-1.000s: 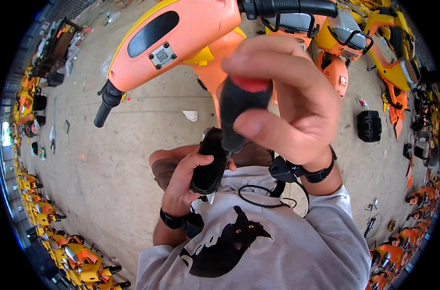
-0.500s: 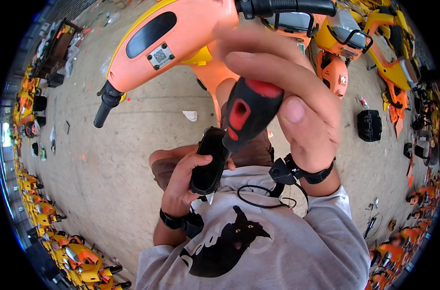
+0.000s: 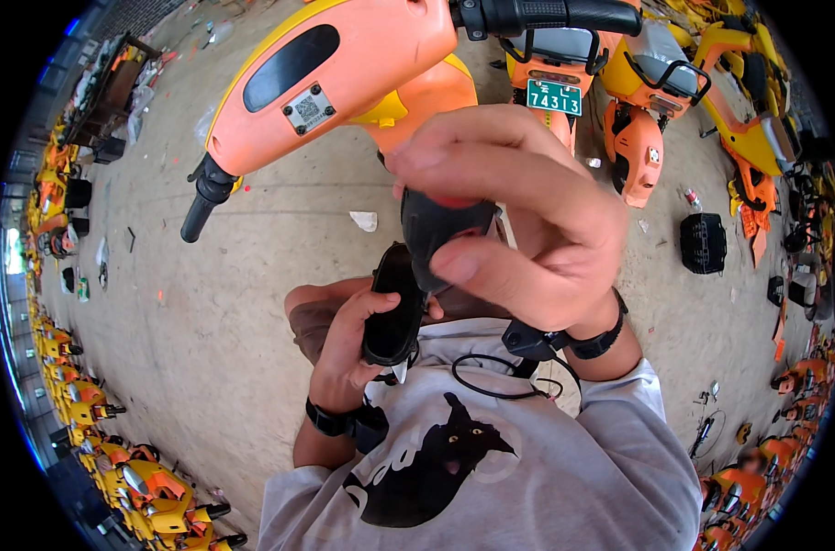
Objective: The person holds a black dashboard component over an orange scooter and uses a screwdriver to remove screws from its casing. They then handle the component by hand, turning it over to check internal parts.
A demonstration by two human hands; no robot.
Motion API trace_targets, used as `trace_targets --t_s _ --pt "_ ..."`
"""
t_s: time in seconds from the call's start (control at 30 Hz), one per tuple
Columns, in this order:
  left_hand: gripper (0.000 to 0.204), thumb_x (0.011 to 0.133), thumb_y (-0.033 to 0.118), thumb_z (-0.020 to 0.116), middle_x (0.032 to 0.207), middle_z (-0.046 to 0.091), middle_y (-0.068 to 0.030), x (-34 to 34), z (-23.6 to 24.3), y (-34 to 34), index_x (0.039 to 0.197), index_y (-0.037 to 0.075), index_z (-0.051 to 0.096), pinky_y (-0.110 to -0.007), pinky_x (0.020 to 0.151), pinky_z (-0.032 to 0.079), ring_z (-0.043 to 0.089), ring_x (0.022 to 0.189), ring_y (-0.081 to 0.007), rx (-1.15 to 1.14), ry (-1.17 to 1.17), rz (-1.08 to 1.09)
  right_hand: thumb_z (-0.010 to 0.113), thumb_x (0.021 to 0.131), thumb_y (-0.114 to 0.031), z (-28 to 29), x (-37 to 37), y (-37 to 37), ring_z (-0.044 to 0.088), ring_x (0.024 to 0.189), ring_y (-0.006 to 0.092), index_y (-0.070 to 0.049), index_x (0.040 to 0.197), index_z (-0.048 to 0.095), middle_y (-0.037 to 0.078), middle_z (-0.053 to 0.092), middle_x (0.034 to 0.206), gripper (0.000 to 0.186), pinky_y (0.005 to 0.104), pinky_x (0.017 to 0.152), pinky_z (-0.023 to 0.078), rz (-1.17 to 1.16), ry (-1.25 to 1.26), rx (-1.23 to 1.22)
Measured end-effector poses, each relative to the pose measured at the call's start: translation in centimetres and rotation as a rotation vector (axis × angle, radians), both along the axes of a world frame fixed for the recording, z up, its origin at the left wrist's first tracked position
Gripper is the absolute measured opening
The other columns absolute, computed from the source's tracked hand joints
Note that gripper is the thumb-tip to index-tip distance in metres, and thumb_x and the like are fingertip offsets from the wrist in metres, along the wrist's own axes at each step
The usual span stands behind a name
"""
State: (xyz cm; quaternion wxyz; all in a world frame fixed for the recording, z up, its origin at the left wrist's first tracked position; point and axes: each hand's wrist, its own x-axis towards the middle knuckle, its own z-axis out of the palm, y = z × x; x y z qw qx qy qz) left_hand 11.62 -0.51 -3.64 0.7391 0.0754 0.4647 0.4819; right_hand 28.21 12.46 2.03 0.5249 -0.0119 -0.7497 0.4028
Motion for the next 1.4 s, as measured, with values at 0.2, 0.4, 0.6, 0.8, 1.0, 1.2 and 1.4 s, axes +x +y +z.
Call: trace_targets --t_s 0.2,0.4,0.6,0.8,1.0,1.2,1.4 --pt "0.040 0.089 0.019 0.050 0.100 0.064 -0.0217 -1.6 -1.6 -0.6 0.118 -0.008 0.052 -0.023 0.065 0.055 0.066 0.083 -0.0202 0.075 -0.161 -0.115 0.054 0.091 -0.012 -0.8 -0.4 -0.7 0.061 0.107 0.0334 0.011 0.127 0.051 0.030 0.054 0.126 0.042 0.0423 0.090 0.050 0.039 0.084 -0.100" --pt "0.042 0.087 0.019 0.052 0.099 0.065 -0.0216 -0.8 -0.8 -0.4 0.119 -0.008 0.052 -0.026 0.070 0.055 0.066 0.086 -0.0214 0.102 -0.023 -0.034 0.055 0.094 -0.012 -1.2 -0.7 -1.1 0.061 0.101 0.0335 0.007 0.131 0.047 0.033 0.053 0.121 0.042 0.0409 0.084 0.053 0.067 0.110 -0.082" --pt "0.043 0.086 0.017 0.052 0.106 0.063 -0.0195 -1.1 -1.5 -0.7 0.121 -0.009 0.052 -0.027 0.073 0.055 0.066 0.093 -0.0245 0.134 -0.040 0.076 0.069 0.083 -0.002 -2.3 -0.9 -2.2 0.058 0.105 0.0297 0.006 0.124 0.053 0.025 0.057 0.121 0.045 0.0381 0.090 0.047 -0.186 0.264 -0.213" --pt "0.039 0.090 0.007 0.051 0.110 0.062 -0.0163 -1.5 -0.9 -1.2 0.127 -0.005 0.047 -0.030 0.072 0.055 0.065 0.103 -0.0279 0.268 0.103 0.163 0.066 0.086 -0.005 -2.9 -0.7 -4.2 0.064 0.094 0.0310 -0.004 0.146 0.024 0.030 0.056 0.118 0.073 0.0420 0.082 0.053 -0.196 0.405 -0.318" --pt "0.031 0.093 0.007 0.051 0.108 0.065 -0.0140 -2.5 -0.7 -1.8 0.123 -0.002 0.048 -0.028 0.079 0.052 0.065 0.094 -0.0200 0.360 0.248 0.205 0.075 0.083 -0.022 -2.8 1.8 -5.4 0.069 0.087 0.0325 0.004 0.141 0.028 0.026 0.066 0.096 0.079 0.0406 0.080 0.056 -0.268 0.188 -0.508" --pt "0.034 0.094 0.004 0.051 0.107 0.065 -0.0147 -3.2 -0.7 -2.2 0.126 -0.002 0.042 -0.029 0.078 0.052 0.063 0.090 -0.0177 0.445 0.258 0.303 0.069 0.088 -0.036 -4.9 2.2 -5.9 0.067 0.091 0.0312 0.002 0.125 0.042 0.019 0.063 0.099 0.060 0.0428 0.082 0.055 -0.492 0.076 -0.626" --pt "0.034 0.095 -0.001 0.048 0.103 0.059 -0.0097 -3.7 -2.0 -2.3 0.127 -0.001 0.038 -0.030 0.076 0.052 0.062 0.088 -0.0165 0.514 0.542 0.272 0.066 0.090 -0.038 -6.0 2.3 -7.2 0.066 0.093 0.0307 0.001 0.125 0.040 0.015 0.056 0.108 0.058 0.0419 0.078 0.057 -0.438 0.228 -0.597"
